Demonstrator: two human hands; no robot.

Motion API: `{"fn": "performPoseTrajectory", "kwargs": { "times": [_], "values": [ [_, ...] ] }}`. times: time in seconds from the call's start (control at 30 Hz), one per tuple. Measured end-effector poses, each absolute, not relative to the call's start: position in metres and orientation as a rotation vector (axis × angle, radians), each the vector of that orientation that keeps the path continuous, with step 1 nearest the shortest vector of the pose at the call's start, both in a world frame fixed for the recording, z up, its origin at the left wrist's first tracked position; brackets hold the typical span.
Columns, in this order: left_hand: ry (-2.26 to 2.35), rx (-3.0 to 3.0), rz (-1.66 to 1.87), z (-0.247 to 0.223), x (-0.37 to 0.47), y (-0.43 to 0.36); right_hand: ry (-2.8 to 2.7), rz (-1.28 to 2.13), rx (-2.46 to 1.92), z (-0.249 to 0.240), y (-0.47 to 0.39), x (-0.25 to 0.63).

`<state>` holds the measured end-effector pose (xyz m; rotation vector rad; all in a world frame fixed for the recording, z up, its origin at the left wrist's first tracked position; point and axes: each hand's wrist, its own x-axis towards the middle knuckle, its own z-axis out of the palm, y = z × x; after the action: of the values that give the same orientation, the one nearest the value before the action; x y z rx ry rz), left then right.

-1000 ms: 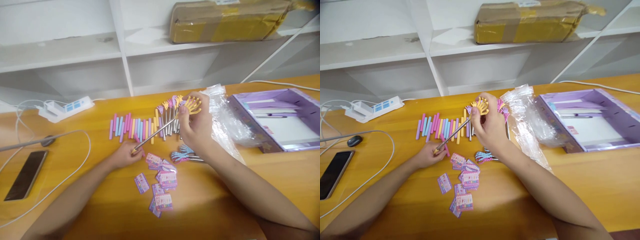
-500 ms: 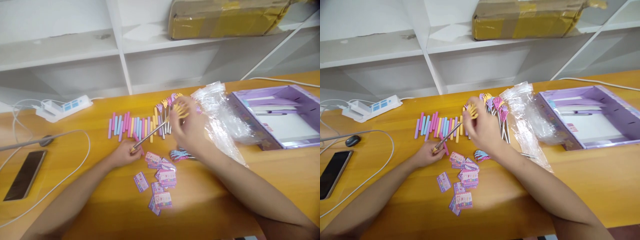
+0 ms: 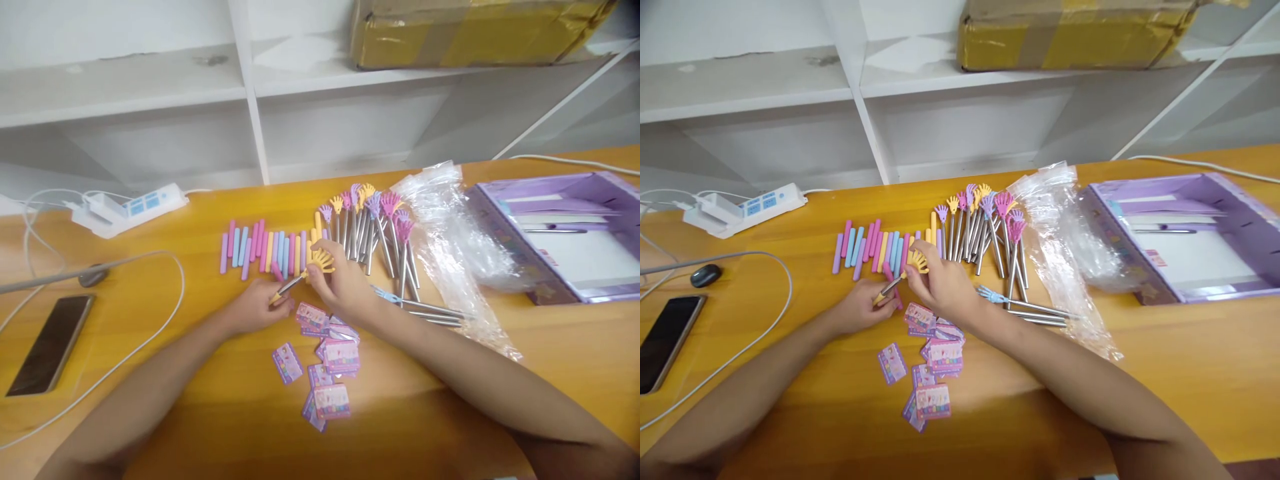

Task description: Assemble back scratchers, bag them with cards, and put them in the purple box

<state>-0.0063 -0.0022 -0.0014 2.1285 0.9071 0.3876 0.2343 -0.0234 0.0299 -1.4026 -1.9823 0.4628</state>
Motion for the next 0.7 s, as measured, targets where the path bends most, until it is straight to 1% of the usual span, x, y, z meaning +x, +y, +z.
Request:
{"fn": "performPoseTrajectory", "kwargs": {
  "times": [0.23, 0.5, 0.7],
  "values": [
    [0.910, 2.147, 0.359, -0.004, -0.006, 0.000, -1.905, 0.546, -1.363, 0.026, -0.025, 0.233],
    [0.879, 2.074, 0.325, 0.005, -0.006, 0.003, -1.739, 0.930, -1.242, 0.029, -0.022, 0.228],
    [0.797, 2.062, 0.308, 0.010, -0.004, 0.001, -1.477, 1.367, -1.142, 0.031, -0.031, 0.217]
  ]
}}
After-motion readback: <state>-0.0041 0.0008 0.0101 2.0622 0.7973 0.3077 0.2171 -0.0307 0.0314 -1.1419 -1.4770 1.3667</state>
